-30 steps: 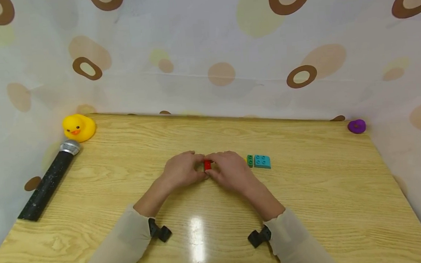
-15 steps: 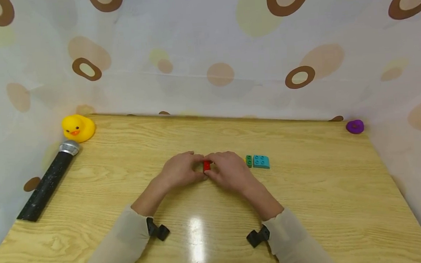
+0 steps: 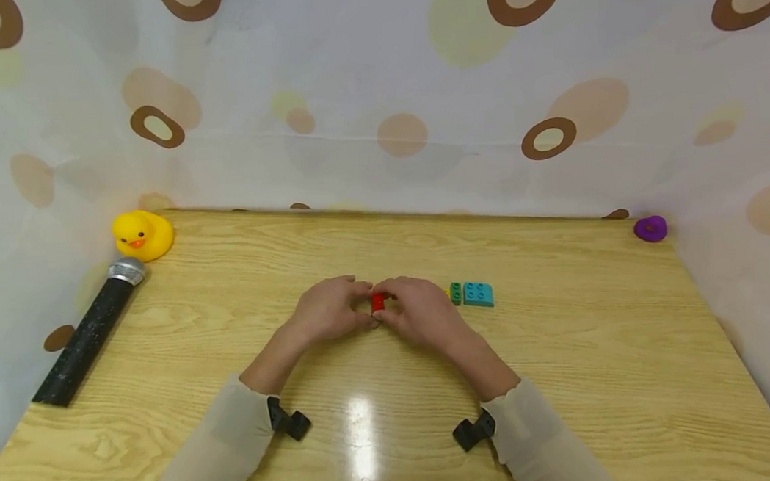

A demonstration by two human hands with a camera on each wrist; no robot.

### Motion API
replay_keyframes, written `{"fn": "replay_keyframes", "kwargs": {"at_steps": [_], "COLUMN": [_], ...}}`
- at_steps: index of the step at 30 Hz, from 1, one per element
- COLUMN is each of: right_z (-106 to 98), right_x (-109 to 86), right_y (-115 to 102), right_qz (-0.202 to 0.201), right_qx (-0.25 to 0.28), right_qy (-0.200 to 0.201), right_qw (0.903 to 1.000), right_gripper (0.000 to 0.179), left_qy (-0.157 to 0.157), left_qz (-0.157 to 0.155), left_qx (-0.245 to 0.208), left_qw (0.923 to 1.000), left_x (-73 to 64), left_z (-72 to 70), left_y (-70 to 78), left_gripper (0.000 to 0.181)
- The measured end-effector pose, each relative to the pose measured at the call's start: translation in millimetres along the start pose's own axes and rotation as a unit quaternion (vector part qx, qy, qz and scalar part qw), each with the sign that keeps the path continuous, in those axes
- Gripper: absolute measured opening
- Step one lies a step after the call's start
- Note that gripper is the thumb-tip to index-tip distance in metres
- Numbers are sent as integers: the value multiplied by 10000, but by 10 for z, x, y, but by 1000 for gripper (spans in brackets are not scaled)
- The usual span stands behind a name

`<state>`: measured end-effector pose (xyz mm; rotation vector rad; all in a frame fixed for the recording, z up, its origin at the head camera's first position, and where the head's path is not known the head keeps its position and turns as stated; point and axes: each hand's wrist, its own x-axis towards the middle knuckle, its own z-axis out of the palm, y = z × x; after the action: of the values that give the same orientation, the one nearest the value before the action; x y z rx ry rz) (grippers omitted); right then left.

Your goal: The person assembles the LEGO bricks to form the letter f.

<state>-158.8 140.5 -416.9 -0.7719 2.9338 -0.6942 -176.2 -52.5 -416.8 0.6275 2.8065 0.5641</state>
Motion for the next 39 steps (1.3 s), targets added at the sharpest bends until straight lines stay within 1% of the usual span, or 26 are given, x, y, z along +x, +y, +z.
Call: {"fn": "replay_keyframes", "kwargs": {"at_steps": [6,10,13,16,19,21,26,28,33,36,39], "right_z": [-1,20,36,42,32,11,-26,-24,-1,14,26], "right_x": [-1,4,2,0,-4,-10,-16,-10,3,9,8], "right_y": [-11,-24,-28,-17,6,11,-1,-8,1,14,16], "right_qz": [30,3,2,143,300,371,403,477,716,677,571], "right_qx": [141,118,201,560,961,1127,1127,1138,1063,959,999], "right_qy": [44,67,69,-9,-137,-201,-275,-274,-201,-156,-103], "right_qw": [9999,9999,9998,9983,9948,9927,9924,9920,9916,9930,9933], "right_gripper": [34,35,36,36,36,37,41,42,37,35,35], "left_qy": [-15,-39,-67,-65,-61,-59,-85,-107,-76,-32,12], "left_qz": [27,12,-10,-26,-32,-26,-51,-82,-112,-121,-90], "left_qx": [47,47,-1,-47,-77,-47,29,7,-36,-50,-15], "left_qw": [10000,10000,10000,10000,9999,10000,9999,9999,9999,9999,10000], "left_x": [0,-7,-15,-18,-11,-5,7,8,5,5,6], "left_z": [-10,-10,-7,-1,9,14,11,8,5,6,4], "left_y": [18,21,20,18,11,7,9,11,14,15,16], "left_gripper": [54,52,50,49,47,46,44,44,46,49,48]}}
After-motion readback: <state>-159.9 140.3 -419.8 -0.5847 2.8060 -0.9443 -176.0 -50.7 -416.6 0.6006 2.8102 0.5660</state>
